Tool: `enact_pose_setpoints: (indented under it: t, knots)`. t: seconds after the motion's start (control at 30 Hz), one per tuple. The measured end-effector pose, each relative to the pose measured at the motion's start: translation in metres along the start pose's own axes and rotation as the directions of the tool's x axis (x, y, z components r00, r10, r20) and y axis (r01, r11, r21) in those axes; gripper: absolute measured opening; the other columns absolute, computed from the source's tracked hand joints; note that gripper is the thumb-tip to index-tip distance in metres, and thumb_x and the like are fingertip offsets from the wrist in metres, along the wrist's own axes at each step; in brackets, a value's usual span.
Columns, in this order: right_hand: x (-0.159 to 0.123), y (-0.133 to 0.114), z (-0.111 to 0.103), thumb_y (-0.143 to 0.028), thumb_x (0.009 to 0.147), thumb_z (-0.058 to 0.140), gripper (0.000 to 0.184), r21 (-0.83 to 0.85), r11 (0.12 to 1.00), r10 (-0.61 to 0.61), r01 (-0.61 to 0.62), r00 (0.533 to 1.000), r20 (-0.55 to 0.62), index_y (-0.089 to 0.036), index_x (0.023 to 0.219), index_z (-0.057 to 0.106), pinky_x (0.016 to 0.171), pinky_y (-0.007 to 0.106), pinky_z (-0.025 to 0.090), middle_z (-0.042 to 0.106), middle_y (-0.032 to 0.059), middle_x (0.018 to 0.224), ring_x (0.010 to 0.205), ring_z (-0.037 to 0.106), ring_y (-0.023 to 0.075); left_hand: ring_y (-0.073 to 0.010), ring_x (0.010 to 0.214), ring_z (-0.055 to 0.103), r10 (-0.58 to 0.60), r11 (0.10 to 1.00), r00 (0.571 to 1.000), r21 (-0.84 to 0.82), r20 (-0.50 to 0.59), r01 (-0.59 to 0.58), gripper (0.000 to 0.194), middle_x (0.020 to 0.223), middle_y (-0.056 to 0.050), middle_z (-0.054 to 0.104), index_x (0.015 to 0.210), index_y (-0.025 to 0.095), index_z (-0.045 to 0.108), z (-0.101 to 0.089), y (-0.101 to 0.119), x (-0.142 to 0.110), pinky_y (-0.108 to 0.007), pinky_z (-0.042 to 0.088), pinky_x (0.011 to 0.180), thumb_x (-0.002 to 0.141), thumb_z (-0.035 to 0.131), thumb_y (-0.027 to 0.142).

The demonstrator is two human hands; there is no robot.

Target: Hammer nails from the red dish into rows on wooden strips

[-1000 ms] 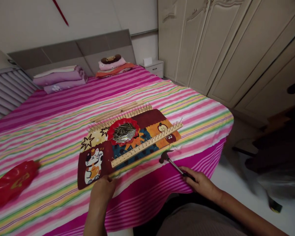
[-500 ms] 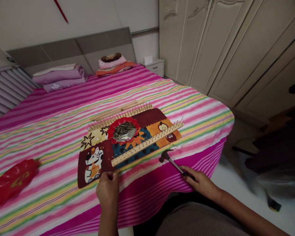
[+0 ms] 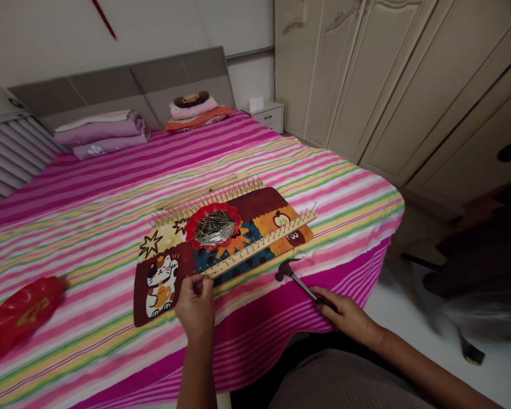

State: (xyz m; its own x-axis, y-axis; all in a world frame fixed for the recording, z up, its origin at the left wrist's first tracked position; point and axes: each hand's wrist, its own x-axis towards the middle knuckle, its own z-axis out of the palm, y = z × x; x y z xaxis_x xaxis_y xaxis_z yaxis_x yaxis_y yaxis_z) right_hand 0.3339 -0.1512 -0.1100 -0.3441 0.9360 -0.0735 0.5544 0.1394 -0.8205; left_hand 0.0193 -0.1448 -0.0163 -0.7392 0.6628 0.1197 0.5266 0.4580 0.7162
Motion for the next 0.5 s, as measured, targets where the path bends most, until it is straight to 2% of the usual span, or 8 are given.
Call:
enact_pose_setpoints:
  t: [0.23,0.5]
  knots:
    - [-0.001,0.002,0.001,-0.034,0.082,0.046,0.046,-0.005,1.000,0.003,-0.002,1.000,0.021,-0.017,0.123,0.057,0.089,0.033,0.051,0.070,0.0075,0.111,0.099,0.066,0.0221,-0.0155,0.067,0.058,0.062,0.995,0.996,0.075,0.058,-0.066,0.016,0.070,0.000,0.063,0.076,0.022,0.056,0.009,0.001,0.004,-0.026,0.042,0.068,0.072,0.049,0.036]
    - [-0.001,0.003,0.001,-0.033,0.082,0.046,0.044,0.005,1.000,-0.006,0.006,1.000,0.015,-0.020,0.123,0.056,0.088,0.032,0.052,0.070,0.0054,0.110,0.099,0.066,0.0212,-0.0152,0.066,0.058,0.144,0.972,0.985,0.171,0.099,-0.160,0.013,0.070,-0.001,0.062,0.076,0.021,0.056,0.014,0.007,0.006,-0.025,0.040,0.067,0.075,0.048,0.032]
